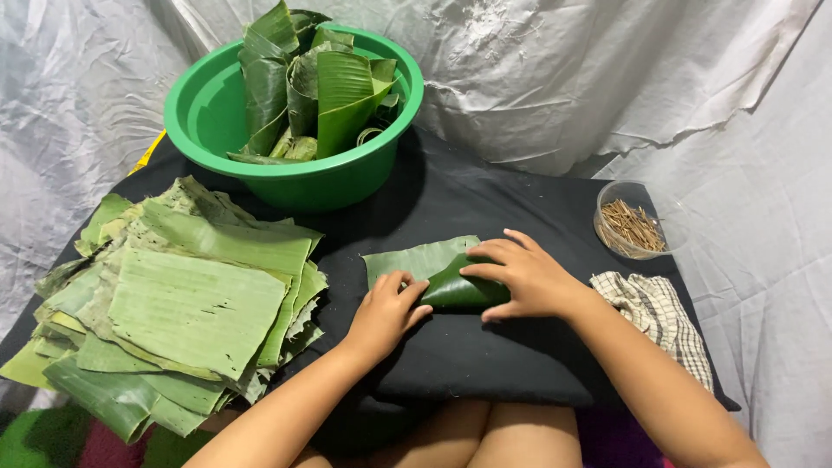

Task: Cleaning banana leaves with a cloth and rolling them into cones

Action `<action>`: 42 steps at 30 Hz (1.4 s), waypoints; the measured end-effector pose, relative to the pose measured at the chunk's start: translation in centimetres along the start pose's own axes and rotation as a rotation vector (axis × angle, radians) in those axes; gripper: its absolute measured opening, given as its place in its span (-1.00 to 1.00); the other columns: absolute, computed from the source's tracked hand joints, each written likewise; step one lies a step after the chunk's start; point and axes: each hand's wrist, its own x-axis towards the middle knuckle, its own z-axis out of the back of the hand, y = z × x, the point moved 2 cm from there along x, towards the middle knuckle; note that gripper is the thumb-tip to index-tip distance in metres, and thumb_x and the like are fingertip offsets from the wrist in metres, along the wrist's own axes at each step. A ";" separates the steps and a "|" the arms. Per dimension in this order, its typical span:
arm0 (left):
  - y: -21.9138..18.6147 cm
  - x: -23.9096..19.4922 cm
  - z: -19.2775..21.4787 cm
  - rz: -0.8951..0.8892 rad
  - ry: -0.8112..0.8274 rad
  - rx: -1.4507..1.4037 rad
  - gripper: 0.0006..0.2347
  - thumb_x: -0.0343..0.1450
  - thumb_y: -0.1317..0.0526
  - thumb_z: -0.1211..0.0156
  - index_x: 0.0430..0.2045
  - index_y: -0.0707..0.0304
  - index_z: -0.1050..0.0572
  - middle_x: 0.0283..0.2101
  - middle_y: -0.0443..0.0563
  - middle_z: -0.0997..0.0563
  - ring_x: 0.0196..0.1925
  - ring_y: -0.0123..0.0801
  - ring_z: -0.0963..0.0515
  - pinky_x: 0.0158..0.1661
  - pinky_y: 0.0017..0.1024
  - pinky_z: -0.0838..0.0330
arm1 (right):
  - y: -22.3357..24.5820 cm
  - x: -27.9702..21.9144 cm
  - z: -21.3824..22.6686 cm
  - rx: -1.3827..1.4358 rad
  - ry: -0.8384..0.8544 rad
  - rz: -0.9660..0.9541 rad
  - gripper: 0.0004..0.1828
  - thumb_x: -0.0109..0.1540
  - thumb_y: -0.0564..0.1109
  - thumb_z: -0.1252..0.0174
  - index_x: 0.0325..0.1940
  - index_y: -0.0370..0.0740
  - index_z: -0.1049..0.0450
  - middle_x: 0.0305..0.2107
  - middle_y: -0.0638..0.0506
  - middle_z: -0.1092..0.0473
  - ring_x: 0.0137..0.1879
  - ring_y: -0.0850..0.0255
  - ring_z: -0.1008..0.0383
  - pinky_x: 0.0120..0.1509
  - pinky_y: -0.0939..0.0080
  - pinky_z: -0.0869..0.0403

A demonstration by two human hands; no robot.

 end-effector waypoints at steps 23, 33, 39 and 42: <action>-0.9 -0.1 0.7 -0.110 -0.090 0.039 -0.74 0.50 0.11 -0.14 0.01 0.19 -0.52 0.00 0.04 -0.53 0.05 -0.14 -0.58 -0.12 -0.29 -0.61 | -2.3 0.8 3.6 0.543 0.269 -0.601 -0.62 0.20 0.20 -0.27 0.03 0.05 -0.57 -0.30 -0.02 -0.66 -0.27 0.10 -0.67 -0.14 0.11 -0.59; -0.4 -0.1 -0.1 -0.109 -0.074 0.208 -0.54 0.47 0.14 -0.16 0.30 0.23 -0.32 -0.18 0.06 -0.49 -0.13 -0.11 -0.59 -0.29 -0.27 -0.65 | -3.9 -0.3 -1.9 0.478 -0.394 -0.475 -0.20 0.12 0.13 -0.42 0.43 0.17 -0.32 0.18 0.02 -0.23 0.23 0.05 -0.41 0.33 0.06 -0.42; 1.1 0.1 -2.1 -0.081 -0.112 0.260 -0.68 0.53 0.17 -0.05 0.19 0.08 -0.34 -0.17 -0.03 -0.55 -0.16 -0.25 -0.64 -0.32 -0.43 -0.64 | -1.0 -0.6 -3.5 0.460 -0.187 -0.372 -0.28 0.10 0.04 -0.37 0.34 0.09 -0.36 0.10 0.00 -0.50 0.25 -0.05 -0.48 0.43 -0.30 -0.19; 0.2 0.0 -1.2 -0.108 -0.200 0.288 -0.67 0.46 0.12 -0.21 0.08 0.19 -0.43 0.03 0.15 -0.49 -0.07 -0.08 -0.61 -0.32 -0.31 -0.67 | -1.3 -0.8 -5.4 0.413 -0.221 -0.396 -0.35 0.16 0.01 -0.31 0.34 0.08 -0.36 0.17 0.06 -0.46 0.32 0.05 -0.42 0.42 -0.20 -0.21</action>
